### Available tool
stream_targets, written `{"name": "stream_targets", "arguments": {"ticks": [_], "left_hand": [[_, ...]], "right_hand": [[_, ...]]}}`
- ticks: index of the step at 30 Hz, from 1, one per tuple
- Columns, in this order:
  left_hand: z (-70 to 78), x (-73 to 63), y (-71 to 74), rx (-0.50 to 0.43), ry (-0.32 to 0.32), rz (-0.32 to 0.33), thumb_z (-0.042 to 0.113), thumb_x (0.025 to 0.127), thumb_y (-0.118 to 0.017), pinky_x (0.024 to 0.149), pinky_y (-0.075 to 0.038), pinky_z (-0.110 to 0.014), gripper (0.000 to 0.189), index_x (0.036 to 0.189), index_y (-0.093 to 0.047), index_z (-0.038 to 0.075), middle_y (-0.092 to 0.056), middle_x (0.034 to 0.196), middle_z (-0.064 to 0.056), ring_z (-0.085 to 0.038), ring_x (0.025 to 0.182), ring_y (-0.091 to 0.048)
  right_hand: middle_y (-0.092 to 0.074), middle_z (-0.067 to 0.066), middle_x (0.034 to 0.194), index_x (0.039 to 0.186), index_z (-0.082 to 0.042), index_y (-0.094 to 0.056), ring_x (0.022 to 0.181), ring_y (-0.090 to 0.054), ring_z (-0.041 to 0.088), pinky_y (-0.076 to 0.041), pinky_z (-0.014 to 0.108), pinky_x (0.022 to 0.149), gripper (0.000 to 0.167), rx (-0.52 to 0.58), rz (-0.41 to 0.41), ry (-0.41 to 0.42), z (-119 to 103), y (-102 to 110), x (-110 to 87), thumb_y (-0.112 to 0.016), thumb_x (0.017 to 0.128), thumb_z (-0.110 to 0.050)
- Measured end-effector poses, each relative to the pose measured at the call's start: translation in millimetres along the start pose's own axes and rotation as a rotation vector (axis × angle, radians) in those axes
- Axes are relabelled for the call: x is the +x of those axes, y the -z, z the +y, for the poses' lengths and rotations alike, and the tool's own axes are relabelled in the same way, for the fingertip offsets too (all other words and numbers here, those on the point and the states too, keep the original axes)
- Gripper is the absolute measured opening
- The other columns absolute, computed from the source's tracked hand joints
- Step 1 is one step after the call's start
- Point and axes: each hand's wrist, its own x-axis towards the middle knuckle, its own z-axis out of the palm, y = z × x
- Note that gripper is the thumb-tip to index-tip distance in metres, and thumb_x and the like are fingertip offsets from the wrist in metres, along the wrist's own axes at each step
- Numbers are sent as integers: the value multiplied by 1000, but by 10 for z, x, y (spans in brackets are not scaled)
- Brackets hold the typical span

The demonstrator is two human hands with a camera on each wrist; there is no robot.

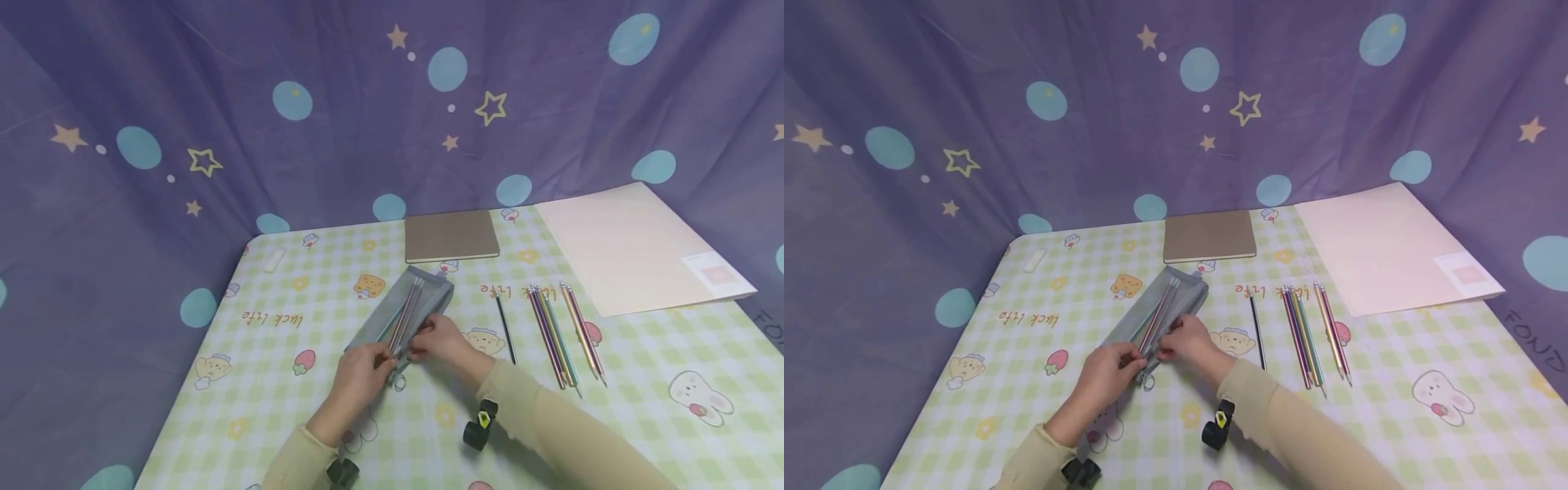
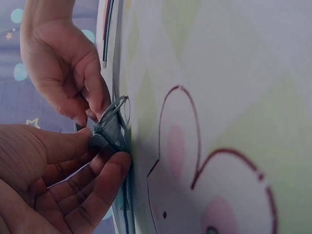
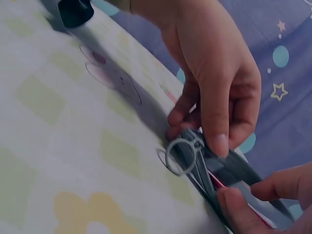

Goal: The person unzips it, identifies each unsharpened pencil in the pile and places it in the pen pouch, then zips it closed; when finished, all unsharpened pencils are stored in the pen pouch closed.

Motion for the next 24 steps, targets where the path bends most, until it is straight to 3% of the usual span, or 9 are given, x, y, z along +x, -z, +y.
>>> {"name": "stream_targets", "arguments": {"ticks": [5, 11, 15, 19, 24], "left_hand": [[7, 2, 2, 15, -18, 6, 18, 86, -74, 56, -37, -26, 15, 75, -65, 20, -54, 64, 12, -6, 58, -45], [3, -2, -3, 25, -31, 18, 15, 84, -76, 62, -42, -28, 10, 78, -68, 17, -64, 73, 9, -7, 65, -54], [-8, 3, -20, 18, -26, 24, 16, 85, -76, 63, -43, -29, 9, 79, -69, 18, -65, 74, 9, -8, 66, -55], [-12, 10, -16, 2, -9, 25, 18, 85, -75, 64, -44, -31, 9, 79, -69, 19, -63, 72, 10, -8, 66, -55], [-12, 19, -5, -28, 19, 19, 19, 86, -75, 65, -44, -33, 8, 80, -70, 18, -64, 74, 9, -9, 66, -54]], "right_hand": [[-67, 22, 91, 110, 17, -56, 71, -70, 22, -56, 32, 71, 23, 45, -144, -49, 50, -24, -51, -55, 88, 9], [-68, 23, 90, 123, 18, -50, 69, -69, 18, -56, 31, 69, 32, 142, -232, -68, 86, -49, -42, -44, 95, 6], [-68, 21, 97, 124, 13, -51, 68, -68, 17, -57, 33, 66, 32, 97, -238, -65, 89, -2, -97, -46, 96, 1], [-66, 25, 109, 123, 12, -52, 75, -69, 19, -57, 34, 70, 32, 97, -262, -23, 95, 169, -228, -53, 96, -5], [-61, 26, 123, 133, 12, -48, 90, -69, 20, -55, 33, 79, 44, 180, -278, 7, 113, 561, -437, -58, 97, -11]]}}
